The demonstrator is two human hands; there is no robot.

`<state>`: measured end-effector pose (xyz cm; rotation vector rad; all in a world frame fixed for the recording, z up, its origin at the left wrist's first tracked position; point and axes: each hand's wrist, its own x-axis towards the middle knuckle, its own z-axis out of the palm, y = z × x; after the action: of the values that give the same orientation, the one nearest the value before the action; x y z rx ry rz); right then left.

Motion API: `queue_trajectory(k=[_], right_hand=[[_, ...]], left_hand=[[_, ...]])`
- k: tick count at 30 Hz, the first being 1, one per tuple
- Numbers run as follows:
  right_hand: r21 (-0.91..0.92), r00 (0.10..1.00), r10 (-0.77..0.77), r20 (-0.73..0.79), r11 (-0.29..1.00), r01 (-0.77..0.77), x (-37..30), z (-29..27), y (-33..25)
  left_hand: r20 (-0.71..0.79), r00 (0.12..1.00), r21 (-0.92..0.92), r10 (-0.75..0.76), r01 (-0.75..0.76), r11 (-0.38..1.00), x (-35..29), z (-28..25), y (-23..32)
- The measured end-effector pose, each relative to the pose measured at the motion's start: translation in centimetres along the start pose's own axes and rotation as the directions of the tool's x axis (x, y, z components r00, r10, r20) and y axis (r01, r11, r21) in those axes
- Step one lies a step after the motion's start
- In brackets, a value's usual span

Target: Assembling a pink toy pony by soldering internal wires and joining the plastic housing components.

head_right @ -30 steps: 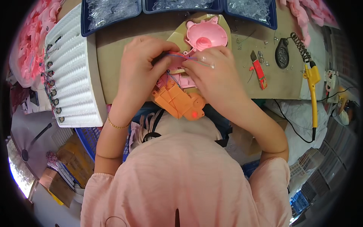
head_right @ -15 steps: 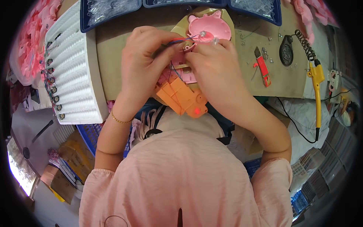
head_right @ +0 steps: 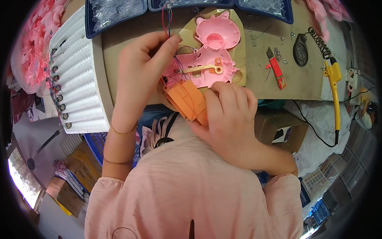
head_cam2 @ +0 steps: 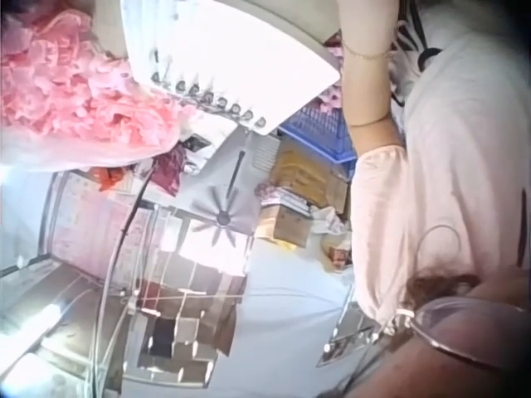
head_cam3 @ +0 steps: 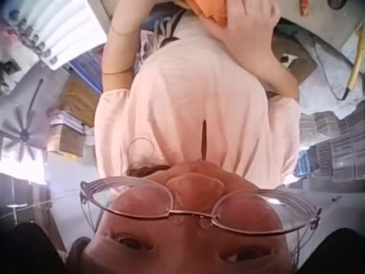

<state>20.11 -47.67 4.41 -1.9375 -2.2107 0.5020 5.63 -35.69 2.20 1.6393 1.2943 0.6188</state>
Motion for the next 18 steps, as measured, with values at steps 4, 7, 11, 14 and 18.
queue_trajectory(k=[4,7,11,14,18], right_hand=[[0.174,0.992,-0.066,0.111,0.984,0.046,1.4,-2.8,1.6],[0.311,0.972,-0.211,0.106,0.935,0.169,3.5,-3.9,2.8],[0.302,0.921,-0.389,-0.001,0.878,0.371,5.1,-2.4,5.2],[0.226,0.894,-0.445,-0.06,0.866,0.446,5.7,-2.0,5.7],[0.16,0.86,-0.507,-0.06,0.845,0.51,6.4,-2.3,5.9]], left_hand=[[0.124,0.982,-0.274,-0.144,0.174,0.946,0.9,-1.0,-0.4],[0.237,0.967,-0.65,-0.089,0.226,0.725,0.2,-1.2,-1.3],[-0.253,0.963,-0.485,0.091,-0.207,0.85,-1.8,0.4,-3.3],[-0.362,0.891,-0.04,0.275,-0.31,0.95,-4.6,0.0,-4.3],[-0.115,0.809,0.326,0.576,-0.517,0.791,-6.5,0.1,-5.9]])
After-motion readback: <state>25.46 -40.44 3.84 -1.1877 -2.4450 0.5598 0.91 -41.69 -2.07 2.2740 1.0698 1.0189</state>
